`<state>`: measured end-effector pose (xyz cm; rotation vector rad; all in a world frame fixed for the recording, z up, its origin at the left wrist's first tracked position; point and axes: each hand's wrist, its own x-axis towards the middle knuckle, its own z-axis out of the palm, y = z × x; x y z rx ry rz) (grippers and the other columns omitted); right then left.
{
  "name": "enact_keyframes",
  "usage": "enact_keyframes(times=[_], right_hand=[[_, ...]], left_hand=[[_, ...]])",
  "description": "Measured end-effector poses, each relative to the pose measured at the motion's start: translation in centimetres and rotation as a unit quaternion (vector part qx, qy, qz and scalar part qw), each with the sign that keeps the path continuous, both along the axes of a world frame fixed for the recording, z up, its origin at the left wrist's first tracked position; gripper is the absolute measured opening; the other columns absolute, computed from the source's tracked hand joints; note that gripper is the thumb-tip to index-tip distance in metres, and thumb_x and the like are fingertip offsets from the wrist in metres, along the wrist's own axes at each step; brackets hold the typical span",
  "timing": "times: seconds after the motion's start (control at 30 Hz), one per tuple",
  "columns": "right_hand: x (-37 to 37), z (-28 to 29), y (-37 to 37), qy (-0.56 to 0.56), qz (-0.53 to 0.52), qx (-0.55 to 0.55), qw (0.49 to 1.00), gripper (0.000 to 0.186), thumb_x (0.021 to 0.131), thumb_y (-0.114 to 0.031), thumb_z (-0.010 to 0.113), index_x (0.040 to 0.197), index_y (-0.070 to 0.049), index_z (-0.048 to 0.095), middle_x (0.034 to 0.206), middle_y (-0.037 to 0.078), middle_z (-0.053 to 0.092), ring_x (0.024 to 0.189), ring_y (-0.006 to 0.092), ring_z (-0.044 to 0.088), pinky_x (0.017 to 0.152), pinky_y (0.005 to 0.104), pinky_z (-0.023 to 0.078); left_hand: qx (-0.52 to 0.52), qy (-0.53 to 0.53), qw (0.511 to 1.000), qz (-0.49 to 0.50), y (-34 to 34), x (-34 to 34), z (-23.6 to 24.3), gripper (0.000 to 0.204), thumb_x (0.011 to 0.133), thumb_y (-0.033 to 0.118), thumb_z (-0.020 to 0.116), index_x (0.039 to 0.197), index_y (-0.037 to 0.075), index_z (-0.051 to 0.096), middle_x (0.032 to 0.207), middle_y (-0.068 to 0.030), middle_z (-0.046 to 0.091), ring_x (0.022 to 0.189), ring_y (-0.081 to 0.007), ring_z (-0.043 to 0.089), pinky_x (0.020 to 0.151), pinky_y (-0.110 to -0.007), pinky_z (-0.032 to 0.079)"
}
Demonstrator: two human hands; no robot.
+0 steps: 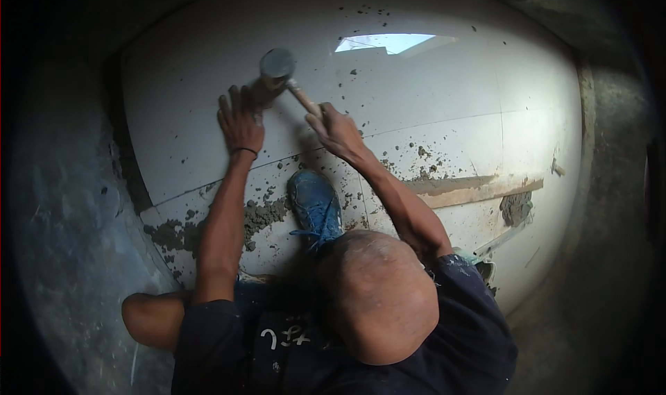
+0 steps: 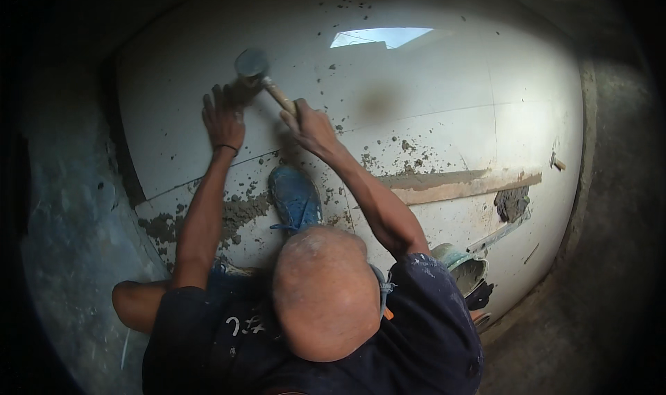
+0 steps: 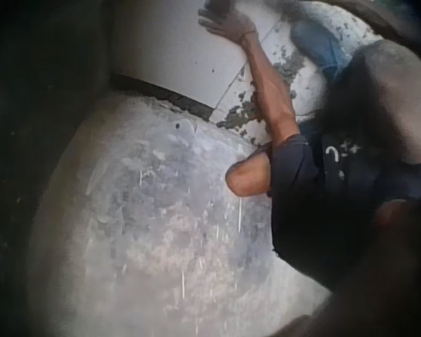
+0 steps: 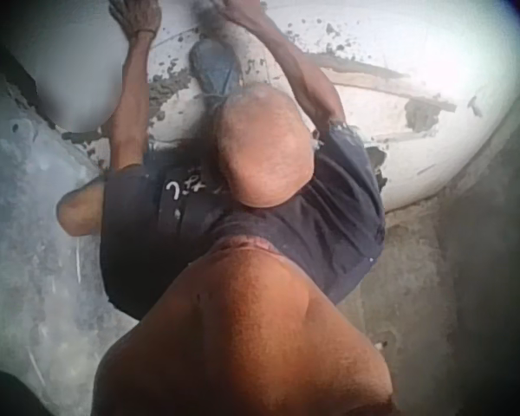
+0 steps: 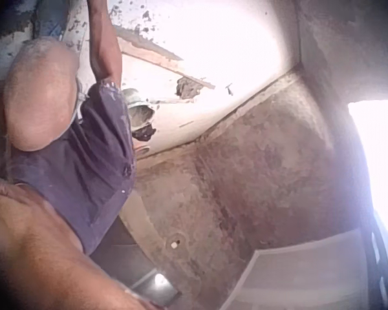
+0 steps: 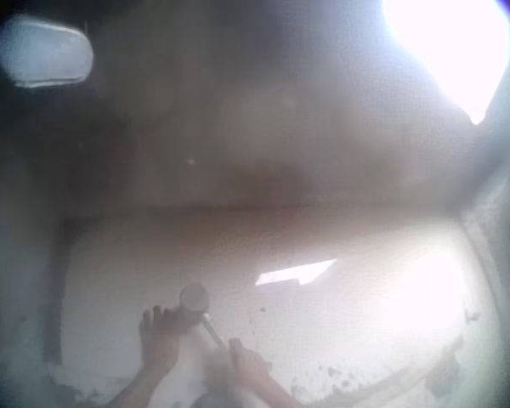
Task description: Apply adhesive and level a base layer before positioning and tapping down large floor tiles.
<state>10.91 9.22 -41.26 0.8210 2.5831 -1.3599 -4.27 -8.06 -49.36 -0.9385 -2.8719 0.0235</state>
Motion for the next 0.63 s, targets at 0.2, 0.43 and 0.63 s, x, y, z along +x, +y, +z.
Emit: enact_keyframes(times=[0.2,0.43,0.63], right_hand=[[8.2,1.3,-2.3,0.023,-0.026,0.114,0.993,0.031,0.094,-0.032,0.056,0.096,-0.005,0.042,0.065,0.023,0.058,0.054,0.0451,0.057,0.046,0.0498,0.042],[10.1,-1.0,-4.0,0.094,-0.045,0.100,0.990,0.030,0.092,-0.027,0.059,0.094,-0.003,0.041,0.067,0.024,0.059,0.058,0.0454,0.058,0.048,0.0508,0.045],[8.3,-0.6,-3.0,-0.007,-0.019,0.115,0.993,0.030,0.094,-0.029,0.055,0.095,-0.004,0.040,0.070,0.025,0.060,0.059,0.0452,0.059,0.051,0.0501,0.047]], left_hand=[[0.046,-0.036,0.998,0.020,0.1,1.0,1.1,0.054,0.097,0.034,0.042,0.145,0.012,0.030,0.151,-0.0107,0.026,0.138,-0.0375,0.022,0.111,-0.051,0.022],[0.053,-0.044,0.998,0.006,0.0,0.9,0.1,0.054,0.100,0.035,0.035,0.147,0.013,0.026,0.154,-0.0113,0.021,0.140,-0.0380,0.018,0.113,-0.052,0.017],[-0.005,-0.072,0.997,0.032,0.5,0.6,-0.1,0.057,0.099,0.039,0.035,0.149,0.014,0.023,0.155,-0.0111,0.018,0.140,-0.0391,0.017,0.114,-0.052,0.016]])
